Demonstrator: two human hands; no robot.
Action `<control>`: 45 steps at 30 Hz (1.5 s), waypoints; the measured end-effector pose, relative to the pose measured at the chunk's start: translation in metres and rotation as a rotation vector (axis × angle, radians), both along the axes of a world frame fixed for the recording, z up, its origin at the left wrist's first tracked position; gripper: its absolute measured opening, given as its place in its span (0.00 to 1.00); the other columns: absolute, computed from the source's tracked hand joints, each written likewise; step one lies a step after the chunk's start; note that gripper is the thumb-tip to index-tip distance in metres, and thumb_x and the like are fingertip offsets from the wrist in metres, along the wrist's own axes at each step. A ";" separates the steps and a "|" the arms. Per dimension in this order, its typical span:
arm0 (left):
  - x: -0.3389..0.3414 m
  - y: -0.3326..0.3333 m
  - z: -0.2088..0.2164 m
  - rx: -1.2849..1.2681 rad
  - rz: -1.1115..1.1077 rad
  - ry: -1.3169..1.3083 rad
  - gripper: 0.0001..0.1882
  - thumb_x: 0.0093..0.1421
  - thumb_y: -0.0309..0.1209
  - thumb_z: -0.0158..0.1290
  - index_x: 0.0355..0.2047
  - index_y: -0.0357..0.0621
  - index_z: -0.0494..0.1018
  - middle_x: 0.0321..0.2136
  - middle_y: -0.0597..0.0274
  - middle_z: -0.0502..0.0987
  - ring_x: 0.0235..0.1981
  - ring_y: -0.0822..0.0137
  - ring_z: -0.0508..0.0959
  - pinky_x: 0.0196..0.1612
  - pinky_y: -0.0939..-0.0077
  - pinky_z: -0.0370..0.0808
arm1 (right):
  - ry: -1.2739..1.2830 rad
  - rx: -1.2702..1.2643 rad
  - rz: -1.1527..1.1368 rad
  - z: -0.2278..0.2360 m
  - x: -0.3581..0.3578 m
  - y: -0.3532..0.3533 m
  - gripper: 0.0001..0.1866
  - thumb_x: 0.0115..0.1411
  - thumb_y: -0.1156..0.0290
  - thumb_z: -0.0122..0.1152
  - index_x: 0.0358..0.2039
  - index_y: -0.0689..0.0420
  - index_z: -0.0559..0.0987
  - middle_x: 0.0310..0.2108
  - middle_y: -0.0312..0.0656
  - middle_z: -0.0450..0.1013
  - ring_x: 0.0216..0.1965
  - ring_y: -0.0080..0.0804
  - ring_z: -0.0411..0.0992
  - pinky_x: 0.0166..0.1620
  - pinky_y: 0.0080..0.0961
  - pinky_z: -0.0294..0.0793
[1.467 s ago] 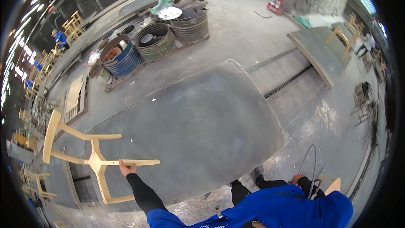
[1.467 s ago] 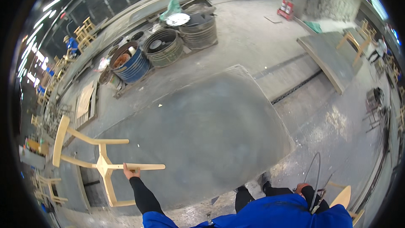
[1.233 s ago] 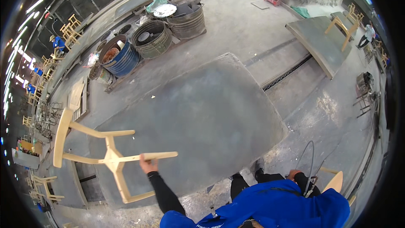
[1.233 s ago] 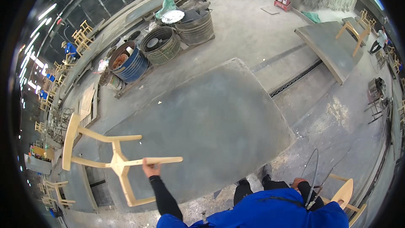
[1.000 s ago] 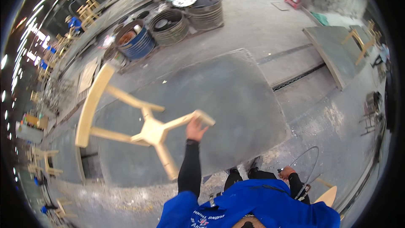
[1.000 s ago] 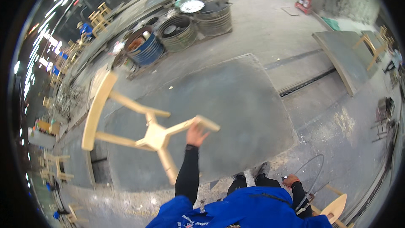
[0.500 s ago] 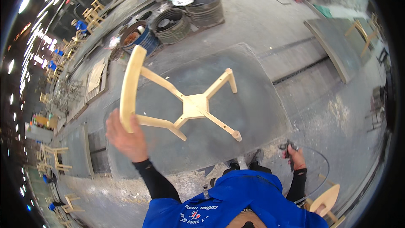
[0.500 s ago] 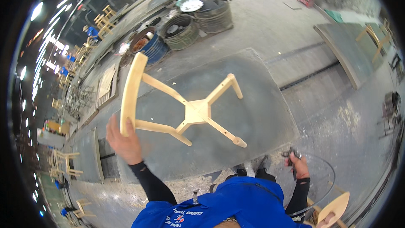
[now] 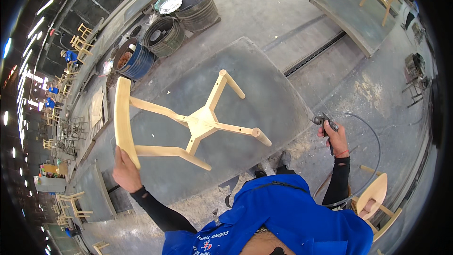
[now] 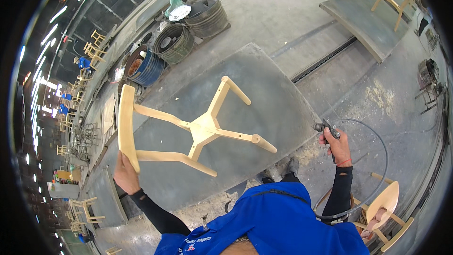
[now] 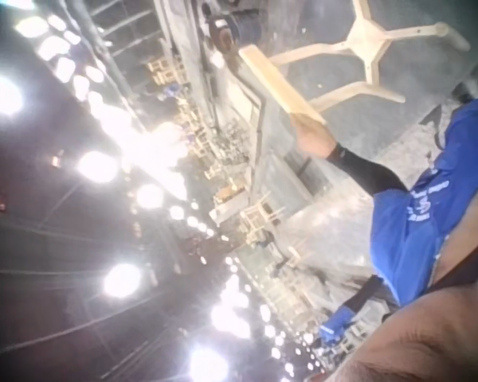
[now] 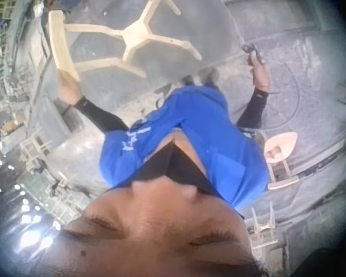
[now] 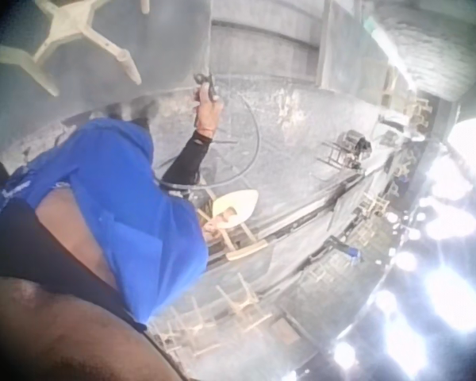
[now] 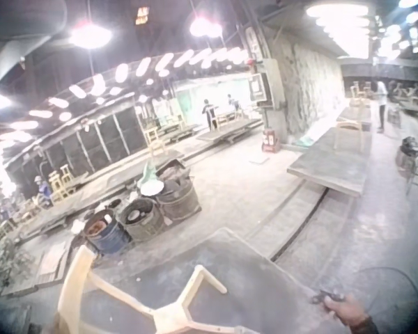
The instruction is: The person holds a wooden chair frame with one hand and uses a spray gun with the other to apply finish to the chair. The person rotates the chair to cover all sides and legs while spraying.
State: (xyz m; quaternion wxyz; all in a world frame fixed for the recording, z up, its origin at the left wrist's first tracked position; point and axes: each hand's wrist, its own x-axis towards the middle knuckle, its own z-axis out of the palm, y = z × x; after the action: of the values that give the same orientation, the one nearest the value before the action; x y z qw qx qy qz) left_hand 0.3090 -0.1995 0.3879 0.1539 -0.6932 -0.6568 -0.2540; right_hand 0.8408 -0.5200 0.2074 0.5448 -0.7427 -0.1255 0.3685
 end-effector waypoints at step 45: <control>0.026 0.186 0.036 0.104 0.041 -0.020 0.21 0.66 0.44 0.55 0.48 0.40 0.83 0.41 0.48 0.86 0.42 0.52 0.86 0.48 0.61 0.79 | -0.072 0.128 0.274 -0.153 0.093 0.140 0.19 0.65 0.56 0.67 0.26 0.59 0.80 0.19 0.33 0.73 0.21 0.21 0.72 0.27 0.24 0.72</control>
State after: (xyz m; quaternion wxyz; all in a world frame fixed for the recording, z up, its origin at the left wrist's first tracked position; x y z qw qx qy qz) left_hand 0.3351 -0.0133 0.4239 0.1885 -0.6681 -0.6581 -0.2916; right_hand 0.9340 -0.3801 0.0542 0.5307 -0.6951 -0.2683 0.4040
